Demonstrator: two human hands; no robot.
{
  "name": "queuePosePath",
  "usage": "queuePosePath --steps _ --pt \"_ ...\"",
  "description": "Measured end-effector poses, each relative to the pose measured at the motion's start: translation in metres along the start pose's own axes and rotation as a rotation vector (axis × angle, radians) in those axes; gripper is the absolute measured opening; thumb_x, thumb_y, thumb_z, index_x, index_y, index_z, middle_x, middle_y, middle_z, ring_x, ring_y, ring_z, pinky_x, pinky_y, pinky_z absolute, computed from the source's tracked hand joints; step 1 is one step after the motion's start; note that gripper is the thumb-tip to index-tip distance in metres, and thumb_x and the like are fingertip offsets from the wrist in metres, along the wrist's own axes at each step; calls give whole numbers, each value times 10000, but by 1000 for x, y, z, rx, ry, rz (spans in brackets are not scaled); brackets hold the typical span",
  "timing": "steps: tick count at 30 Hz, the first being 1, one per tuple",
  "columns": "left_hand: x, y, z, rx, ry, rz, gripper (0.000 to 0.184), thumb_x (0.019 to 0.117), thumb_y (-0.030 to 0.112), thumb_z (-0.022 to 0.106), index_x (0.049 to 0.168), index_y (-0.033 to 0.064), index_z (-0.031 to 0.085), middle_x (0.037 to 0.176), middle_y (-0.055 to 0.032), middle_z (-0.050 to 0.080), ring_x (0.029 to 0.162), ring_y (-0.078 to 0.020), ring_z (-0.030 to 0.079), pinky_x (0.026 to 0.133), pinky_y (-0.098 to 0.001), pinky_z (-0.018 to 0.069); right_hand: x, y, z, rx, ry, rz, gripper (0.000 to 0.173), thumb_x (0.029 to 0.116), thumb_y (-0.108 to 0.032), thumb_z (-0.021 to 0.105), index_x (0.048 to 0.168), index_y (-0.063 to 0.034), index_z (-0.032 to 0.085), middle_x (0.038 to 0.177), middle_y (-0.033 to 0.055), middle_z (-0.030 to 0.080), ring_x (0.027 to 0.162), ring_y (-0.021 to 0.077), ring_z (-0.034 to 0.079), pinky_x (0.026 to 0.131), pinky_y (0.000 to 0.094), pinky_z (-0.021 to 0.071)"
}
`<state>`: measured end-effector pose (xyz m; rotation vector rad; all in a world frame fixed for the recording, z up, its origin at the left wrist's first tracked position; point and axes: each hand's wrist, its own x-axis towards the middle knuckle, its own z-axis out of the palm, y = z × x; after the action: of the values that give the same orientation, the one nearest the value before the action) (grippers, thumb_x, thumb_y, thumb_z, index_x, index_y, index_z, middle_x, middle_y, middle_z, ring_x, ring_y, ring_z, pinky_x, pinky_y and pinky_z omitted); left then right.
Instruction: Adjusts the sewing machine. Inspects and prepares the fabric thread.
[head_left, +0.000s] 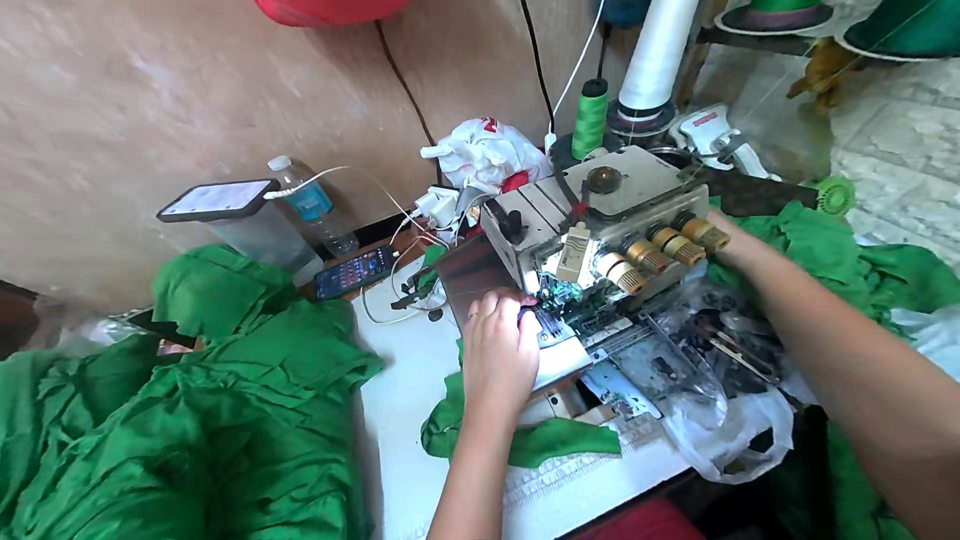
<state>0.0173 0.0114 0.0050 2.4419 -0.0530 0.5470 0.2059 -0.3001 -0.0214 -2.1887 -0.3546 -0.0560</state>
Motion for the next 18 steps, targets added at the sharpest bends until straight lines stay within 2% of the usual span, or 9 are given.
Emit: queuePosePath --steps 3,4,5,7,8,9,11,14,18 --pt "-1 0 1 13 -4 8 257 991 160 517 1024 59 751 1124 -76 731 1165 -255 633 1037 -455 451 10 -31 -4 108 -47 322 503 1134 -317 257 1335 39 550 1301 236 590 1195 293 572 1044 476 431" --pt "-1 0 1 17 -3 9 257 990 159 515 1025 63 751 1123 -70 733 1164 -251 635 1035 -453 453 13 -40 -5 102 -71 400 546 1134 -355 231 1355 41 534 1335 243 571 1224 309 556 1059 487 415" --pt "-1 0 1 15 -2 9 256 988 158 516 1028 67 753 1122 -63 736 1164 -249 636 1032 -454 453 15 -42 -6 65 -94 410 500 1137 -296 262 1348 66 536 1342 273 565 1237 348 553 1068 515 406" --pt "-1 -1 0 11 -2 7 247 984 168 530 1031 82 757 1124 -50 738 1160 -248 636 1027 -454 455 18 -40 -6 -2 -125 395 365 1119 -154 345 1288 85 562 1273 279 588 1173 348 578 1027 501 435" --pt "0 -1 0 8 -1 5 238 985 178 543 1028 87 757 1125 -49 738 1159 -248 636 1026 -454 455 17 -37 -3 -2 -128 387 330 1114 -141 340 1254 58 562 1205 225 590 1099 283 577 973 439 453" --pt "0 -1 1 5 1 7 230 984 191 556 1025 89 759 1119 -49 737 1154 -248 636 1022 -455 457 17 -32 -1 16 -106 372 319 1112 -125 358 1255 70 566 1205 237 597 1094 290 582 977 446 454" --pt "0 -2 1 0 -4 6 231 985 208 567 1030 91 762 1122 -47 737 1166 -248 631 1031 -457 452 13 -25 3 42 -41 317 333 1108 -118 381 1293 86 567 1266 281 600 1168 342 586 1038 491 433" --pt "0 -2 1 0 -12 9 228 987 215 581 1032 87 764 1127 -48 738 1169 -250 629 1041 -461 446 17 -1 8 46 18 170 319 1094 -109 412 1261 104 581 1240 288 608 1153 345 588 1033 502 437" --pt "1 -2 1 2 -4 10 235 981 247 597 1024 95 770 1119 -39 744 1157 -243 635 1038 -460 445 14 7 13 -47 93 32 283 1062 -38 453 1219 144 602 1224 335 618 1174 412 601 1052 531 432"
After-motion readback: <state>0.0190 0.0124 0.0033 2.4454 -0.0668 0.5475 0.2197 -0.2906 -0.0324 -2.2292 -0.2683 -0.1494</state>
